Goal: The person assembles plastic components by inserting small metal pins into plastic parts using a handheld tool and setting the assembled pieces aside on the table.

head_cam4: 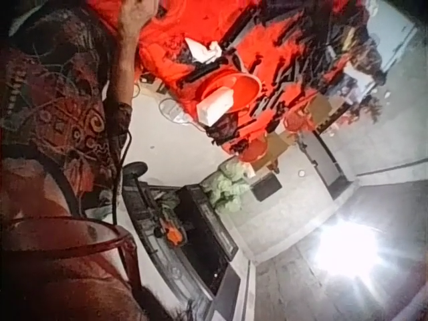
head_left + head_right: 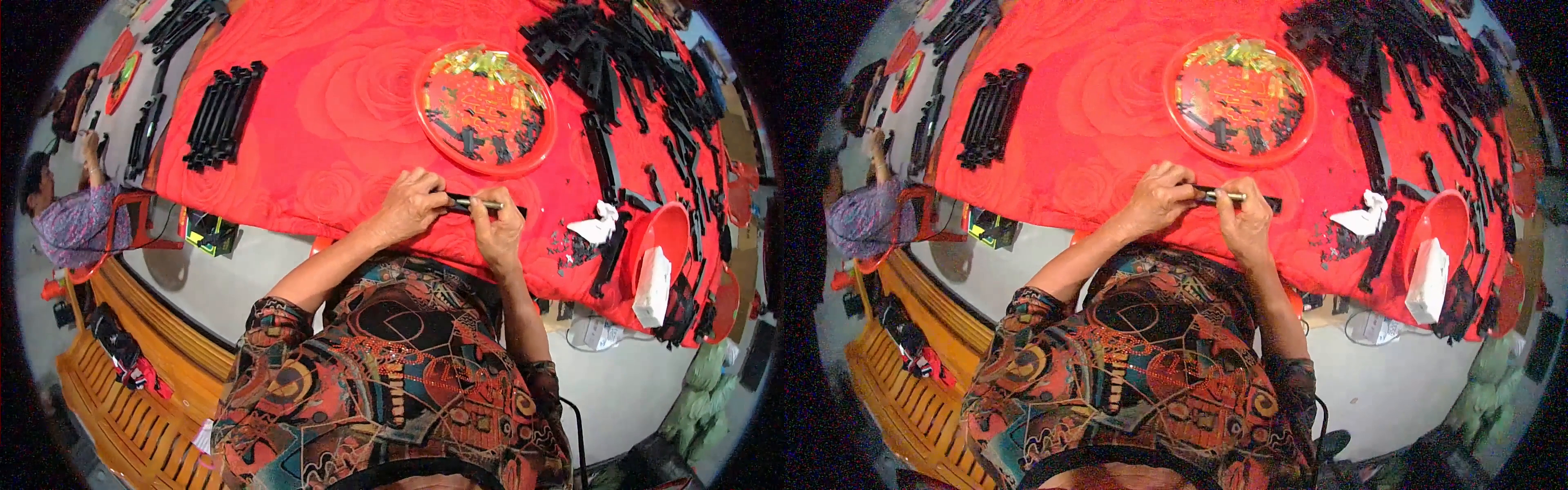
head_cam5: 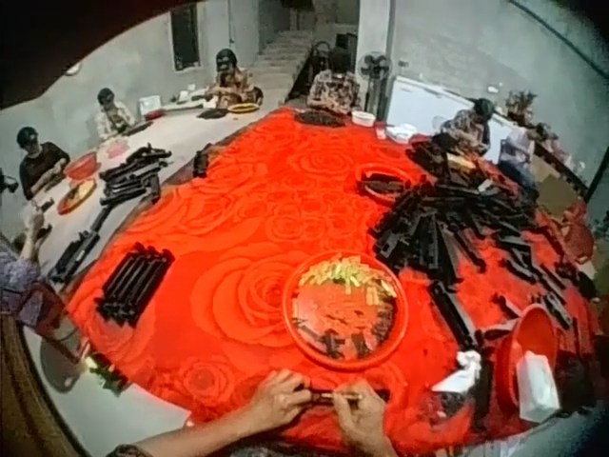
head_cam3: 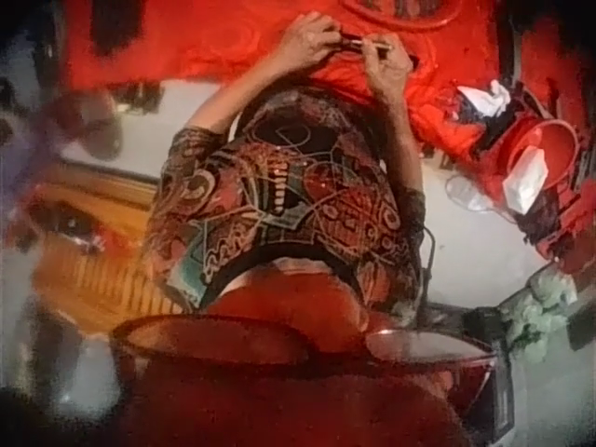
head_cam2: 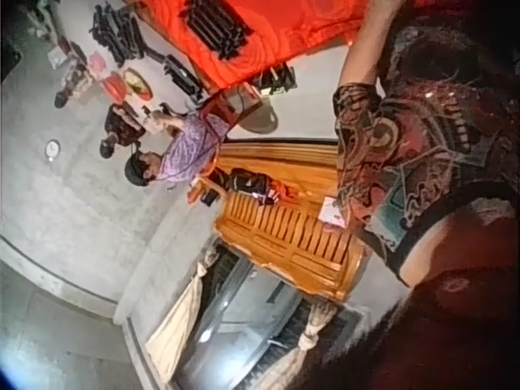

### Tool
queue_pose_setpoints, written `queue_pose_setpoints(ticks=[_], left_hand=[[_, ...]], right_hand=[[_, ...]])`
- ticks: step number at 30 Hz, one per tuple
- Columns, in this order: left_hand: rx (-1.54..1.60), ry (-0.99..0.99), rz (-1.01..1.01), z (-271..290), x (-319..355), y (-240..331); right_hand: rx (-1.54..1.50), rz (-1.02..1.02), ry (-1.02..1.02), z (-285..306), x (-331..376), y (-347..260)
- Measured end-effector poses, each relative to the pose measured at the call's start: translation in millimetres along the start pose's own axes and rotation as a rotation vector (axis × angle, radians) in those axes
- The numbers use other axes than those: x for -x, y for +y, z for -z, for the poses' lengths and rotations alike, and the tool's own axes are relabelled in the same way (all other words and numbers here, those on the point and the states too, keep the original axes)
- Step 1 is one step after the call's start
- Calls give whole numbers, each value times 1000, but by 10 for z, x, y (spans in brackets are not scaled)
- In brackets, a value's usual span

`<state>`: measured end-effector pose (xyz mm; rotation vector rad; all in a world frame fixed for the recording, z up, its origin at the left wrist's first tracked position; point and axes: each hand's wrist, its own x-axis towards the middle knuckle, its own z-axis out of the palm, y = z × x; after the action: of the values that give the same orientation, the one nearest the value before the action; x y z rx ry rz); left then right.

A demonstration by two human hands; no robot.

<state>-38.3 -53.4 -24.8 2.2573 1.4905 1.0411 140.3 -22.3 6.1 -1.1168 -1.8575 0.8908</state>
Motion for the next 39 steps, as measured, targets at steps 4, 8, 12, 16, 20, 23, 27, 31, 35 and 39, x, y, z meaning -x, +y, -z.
queue_pose_setpoints(ticks=[4, 8, 12, 16, 20, 23, 27, 31, 35, 39], left_hand=[[34, -11, -23, -77, 17, -34], [-38, -55, -2, -54, 18, -18], [-25, -41, 7, -26, 0, -19], [-166, -88, -34, 36, -40, 34], [-211, -59, -120, 100, -98, 240], [-213, -114, -179, 4, -157, 309], [-163, -126, -174, -178, -153, 229], [-92, -103, -118, -183, -201, 233], [-128, -47, -75, -265, -180, 255], [-164, -34, -39, -322, -221, 293]], right_hand=[[84, 99, 6, 0, 50, 27], [103, 123, 16, -39, 58, 23], [71, 130, 45, -74, 42, 0], [-109, -21, 48, 41, 94, 82], [-626, -209, 231, 295, 263, 96], [-606, -243, 345, 417, 355, 179], [-569, -232, 382, 299, 454, 311], [-567, -203, 422, 201, 410, 338], [-565, -267, 435, 219, 395, 346], [-563, -326, 512, 361, 364, 298]])
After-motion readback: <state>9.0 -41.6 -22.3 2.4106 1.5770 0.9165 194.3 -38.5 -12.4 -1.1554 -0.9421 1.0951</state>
